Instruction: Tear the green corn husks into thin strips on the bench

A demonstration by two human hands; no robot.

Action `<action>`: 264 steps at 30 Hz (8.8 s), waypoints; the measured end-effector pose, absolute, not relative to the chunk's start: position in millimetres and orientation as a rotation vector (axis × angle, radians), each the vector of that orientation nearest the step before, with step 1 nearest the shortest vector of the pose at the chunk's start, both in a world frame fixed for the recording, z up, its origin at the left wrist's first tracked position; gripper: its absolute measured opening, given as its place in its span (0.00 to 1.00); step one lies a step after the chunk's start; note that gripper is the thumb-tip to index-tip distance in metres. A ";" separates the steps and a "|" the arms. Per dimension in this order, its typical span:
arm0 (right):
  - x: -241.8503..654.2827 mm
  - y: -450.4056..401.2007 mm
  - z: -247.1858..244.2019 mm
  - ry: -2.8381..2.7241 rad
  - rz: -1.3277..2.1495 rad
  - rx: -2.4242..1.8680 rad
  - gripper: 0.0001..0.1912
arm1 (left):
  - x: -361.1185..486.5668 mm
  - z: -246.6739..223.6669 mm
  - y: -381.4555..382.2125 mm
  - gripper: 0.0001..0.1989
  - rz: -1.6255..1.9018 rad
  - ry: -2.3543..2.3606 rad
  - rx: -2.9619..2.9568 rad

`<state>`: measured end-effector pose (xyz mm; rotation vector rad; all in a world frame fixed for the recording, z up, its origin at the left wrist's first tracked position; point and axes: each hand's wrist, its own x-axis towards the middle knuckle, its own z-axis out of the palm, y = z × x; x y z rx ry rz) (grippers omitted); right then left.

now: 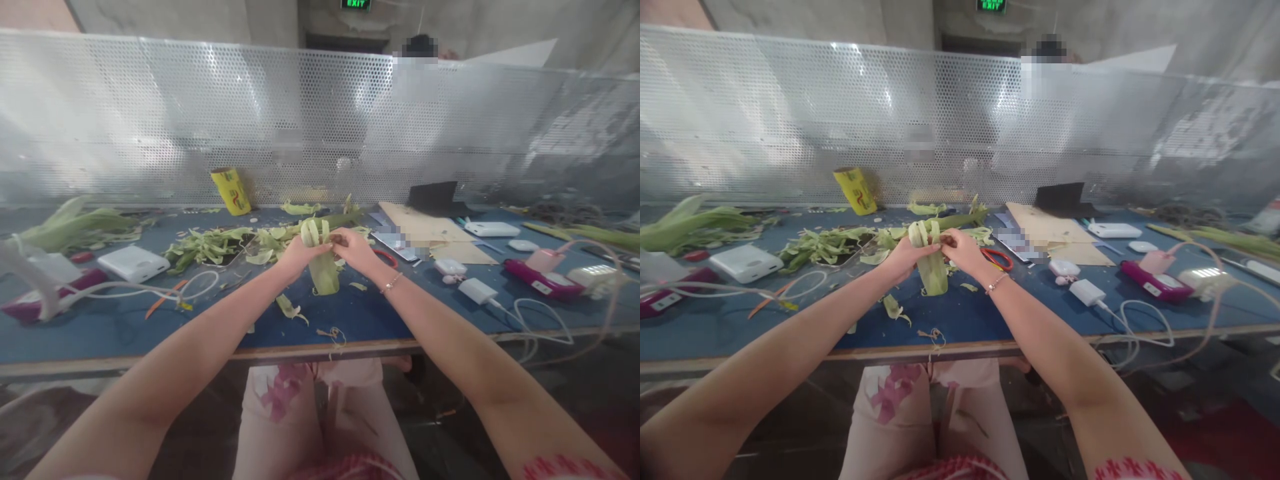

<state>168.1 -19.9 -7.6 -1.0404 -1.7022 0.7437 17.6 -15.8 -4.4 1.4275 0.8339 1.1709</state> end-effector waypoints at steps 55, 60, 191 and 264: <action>236.4 0.3 -2.7 -1.739 0.343 -1.540 0.18 | 14.5 -5.5 -3.6 0.07 1.300 1.036 1.134; 188.6 -21.1 1.5 -1.886 0.520 -1.118 0.18 | 16.6 -7.5 -6.6 0.07 1.320 1.025 1.238; 192.6 -33.0 4.9 -2.198 1.318 -0.899 0.12 | -1.9 26.1 -3.9 0.14 1.517 0.517 0.648; 185.3 -28.4 5.3 -1.674 0.709 -0.986 0.09 | 16.3 3.8 -14.6 0.04 1.006 0.886 1.267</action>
